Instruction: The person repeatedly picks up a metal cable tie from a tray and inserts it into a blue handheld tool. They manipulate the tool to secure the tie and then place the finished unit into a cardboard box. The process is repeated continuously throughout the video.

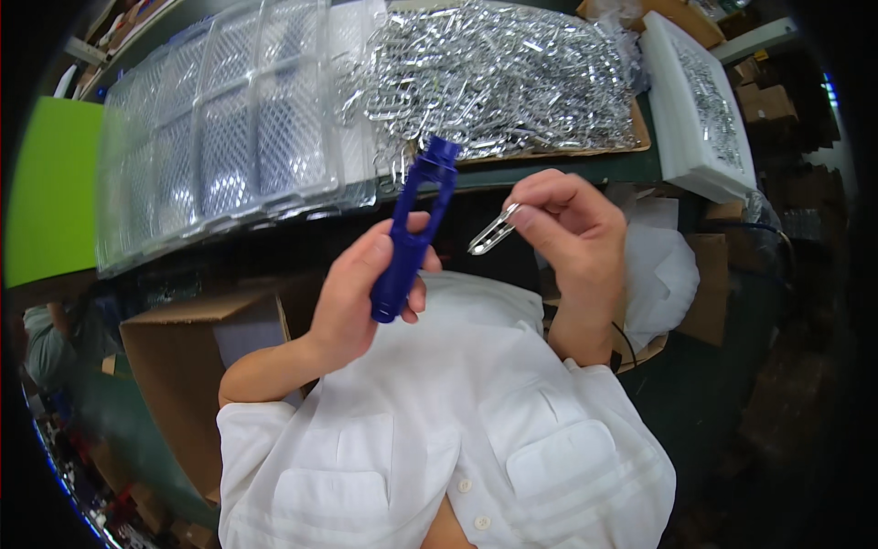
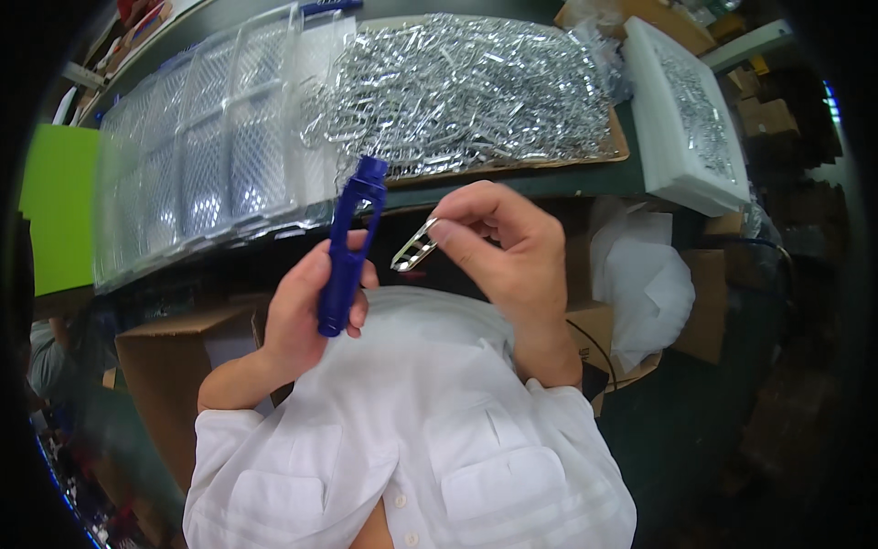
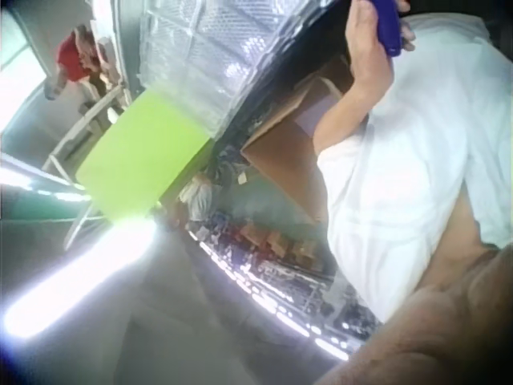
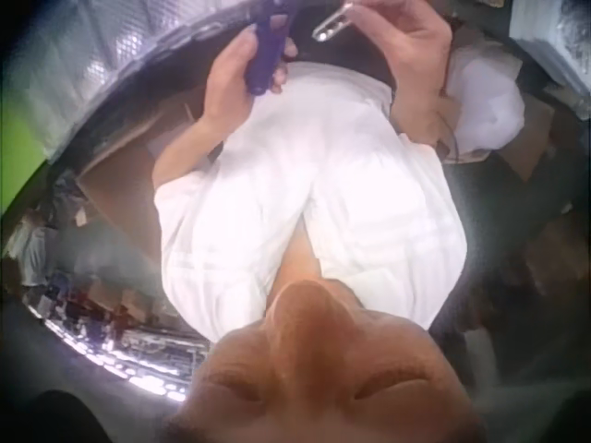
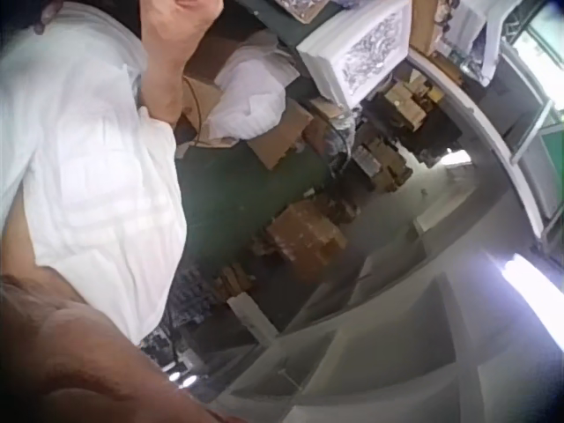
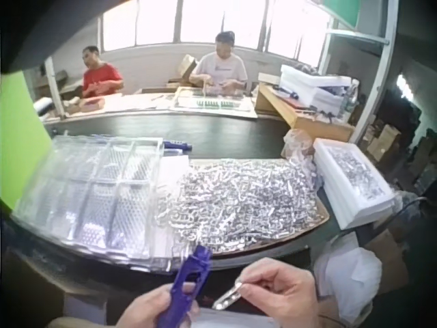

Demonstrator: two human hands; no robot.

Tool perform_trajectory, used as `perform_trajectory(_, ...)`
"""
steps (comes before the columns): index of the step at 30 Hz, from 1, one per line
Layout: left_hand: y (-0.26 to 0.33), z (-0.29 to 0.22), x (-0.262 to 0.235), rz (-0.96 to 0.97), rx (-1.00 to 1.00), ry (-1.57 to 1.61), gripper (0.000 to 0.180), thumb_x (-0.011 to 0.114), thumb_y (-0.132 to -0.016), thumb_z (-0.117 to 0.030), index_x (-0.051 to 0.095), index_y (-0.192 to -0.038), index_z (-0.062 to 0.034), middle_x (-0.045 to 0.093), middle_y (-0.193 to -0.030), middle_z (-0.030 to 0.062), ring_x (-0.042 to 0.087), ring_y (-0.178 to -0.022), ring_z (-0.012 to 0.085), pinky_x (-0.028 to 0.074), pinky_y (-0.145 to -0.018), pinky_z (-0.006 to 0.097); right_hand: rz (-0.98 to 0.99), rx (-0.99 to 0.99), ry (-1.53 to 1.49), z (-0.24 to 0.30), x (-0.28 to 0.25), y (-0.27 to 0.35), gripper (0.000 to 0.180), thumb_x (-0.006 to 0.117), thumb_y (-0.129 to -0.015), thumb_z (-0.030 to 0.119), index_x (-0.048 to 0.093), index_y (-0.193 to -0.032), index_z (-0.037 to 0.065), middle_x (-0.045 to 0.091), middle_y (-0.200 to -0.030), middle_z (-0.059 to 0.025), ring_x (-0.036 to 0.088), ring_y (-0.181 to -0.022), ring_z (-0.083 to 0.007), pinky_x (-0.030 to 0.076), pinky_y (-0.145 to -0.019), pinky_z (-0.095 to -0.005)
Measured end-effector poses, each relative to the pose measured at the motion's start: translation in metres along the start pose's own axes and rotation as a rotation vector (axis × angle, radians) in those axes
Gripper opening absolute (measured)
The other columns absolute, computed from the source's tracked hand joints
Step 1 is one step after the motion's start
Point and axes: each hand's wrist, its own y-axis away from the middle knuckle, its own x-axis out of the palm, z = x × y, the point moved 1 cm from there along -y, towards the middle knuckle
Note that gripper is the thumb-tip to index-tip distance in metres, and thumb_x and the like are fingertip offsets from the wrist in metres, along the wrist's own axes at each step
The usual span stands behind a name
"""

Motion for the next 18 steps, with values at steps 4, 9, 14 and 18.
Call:
perform_trajectory(4, -0.009, 0.006, 0.011, 0.115, -0.015, 0.005, 0.058, 0.052, -0.105, -0.031, 0.044, -0.155, -0.0021, 0.066, -0.117, 0.0114, 0.064, -0.083, 0.0118, 0.057, -0.067, 0.027, -0.090, -0.208, 0.348, 0.004, 0.005, 0.005, 0.018, 0.084, -0.080, -0.004, 0.076, -0.096, 0.001, 0.065, -0.132, -0.0152, 0.066, -0.118, -0.0235, 0.053, -0.097, -0.0350)
perform_trajectory(9, -0.007, 0.013, 0.012, 0.161, -0.028, -0.061, 0.059, 0.049, -0.100, -0.008, 0.041, -0.157, -0.0027, 0.066, -0.120, 0.0100, 0.062, -0.085, 0.0097, 0.055, -0.070, 0.025, -0.090, -0.269, 0.591, 0.012, 0.018, 0.008, 0.017, 0.085, -0.077, -0.001, 0.077, -0.091, 0.002, 0.065, -0.139, -0.0174, 0.065, -0.122, -0.0312, 0.052, -0.098, -0.0412)
perform_trajectory(14, -0.009, 0.017, 0.013, 0.148, 0.024, -0.175, 0.055, 0.043, -0.102, -0.002, 0.042, -0.157, -0.0021, 0.067, -0.120, 0.0084, 0.060, -0.083, 0.0078, 0.052, -0.070, 0.024, -0.074, -0.327, 0.754, 0.014, 0.027, 0.004, 0.015, 0.083, -0.077, -0.002, 0.074, -0.089, 0.002, 0.065, -0.138, -0.0177, 0.067, -0.120, -0.0342, 0.054, -0.093, -0.0420)
perform_trajectory(18, -0.012, 0.018, 0.012, 0.135, 0.032, -0.224, 0.053, 0.043, -0.103, -0.003, 0.043, -0.156, -0.0013, 0.069, -0.117, 0.0079, 0.058, -0.082, 0.0067, 0.051, -0.069, 0.023, -0.094, -0.375, 0.829, 0.016, 0.029, 0.000, 0.015, 0.081, -0.076, -0.003, 0.071, -0.086, 0.002, 0.066, -0.135, -0.0187, 0.067, -0.116, -0.0350, 0.056, -0.087, -0.0409)
